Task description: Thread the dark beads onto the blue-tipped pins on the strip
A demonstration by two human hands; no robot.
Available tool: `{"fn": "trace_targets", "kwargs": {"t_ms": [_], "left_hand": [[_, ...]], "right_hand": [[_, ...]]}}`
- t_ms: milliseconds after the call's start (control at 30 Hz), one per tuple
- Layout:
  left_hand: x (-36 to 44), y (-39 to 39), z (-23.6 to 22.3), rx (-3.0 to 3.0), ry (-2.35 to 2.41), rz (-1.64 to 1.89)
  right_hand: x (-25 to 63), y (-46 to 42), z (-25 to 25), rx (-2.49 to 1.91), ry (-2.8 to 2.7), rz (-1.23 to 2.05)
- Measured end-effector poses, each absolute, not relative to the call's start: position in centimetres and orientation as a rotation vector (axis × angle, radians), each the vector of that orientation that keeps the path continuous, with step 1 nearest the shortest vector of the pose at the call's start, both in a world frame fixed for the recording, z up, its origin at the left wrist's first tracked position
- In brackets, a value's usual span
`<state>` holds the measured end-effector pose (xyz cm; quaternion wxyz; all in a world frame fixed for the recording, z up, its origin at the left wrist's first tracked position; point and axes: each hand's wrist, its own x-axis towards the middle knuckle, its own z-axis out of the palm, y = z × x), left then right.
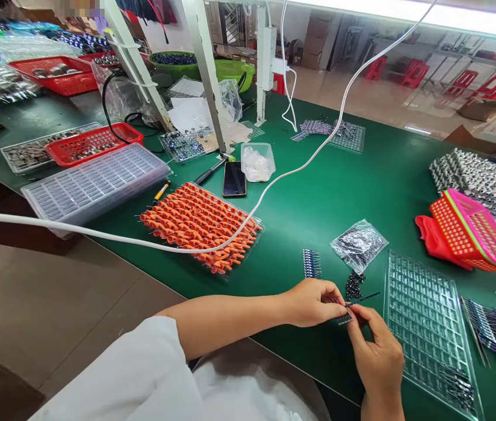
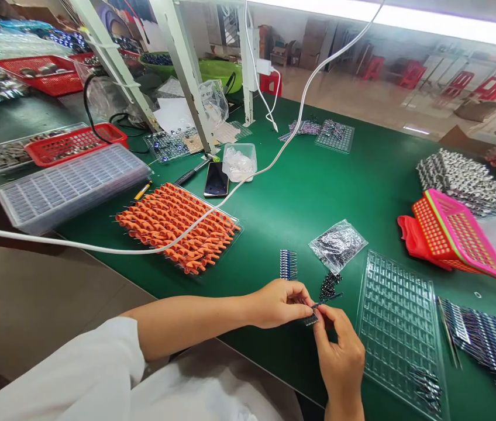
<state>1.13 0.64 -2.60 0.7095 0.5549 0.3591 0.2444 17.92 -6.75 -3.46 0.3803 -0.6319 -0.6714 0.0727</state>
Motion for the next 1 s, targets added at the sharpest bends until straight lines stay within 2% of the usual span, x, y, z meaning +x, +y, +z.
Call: {"fn": "trace_targets", "kwargs": {"t_ms": [1000], "left_hand": [[1.05,0.59,-2.25,1.228,0.805,0.555]], "right_hand": [[17.91,-6.69,-3.39,-1.593,-1.732,0.16]]}}
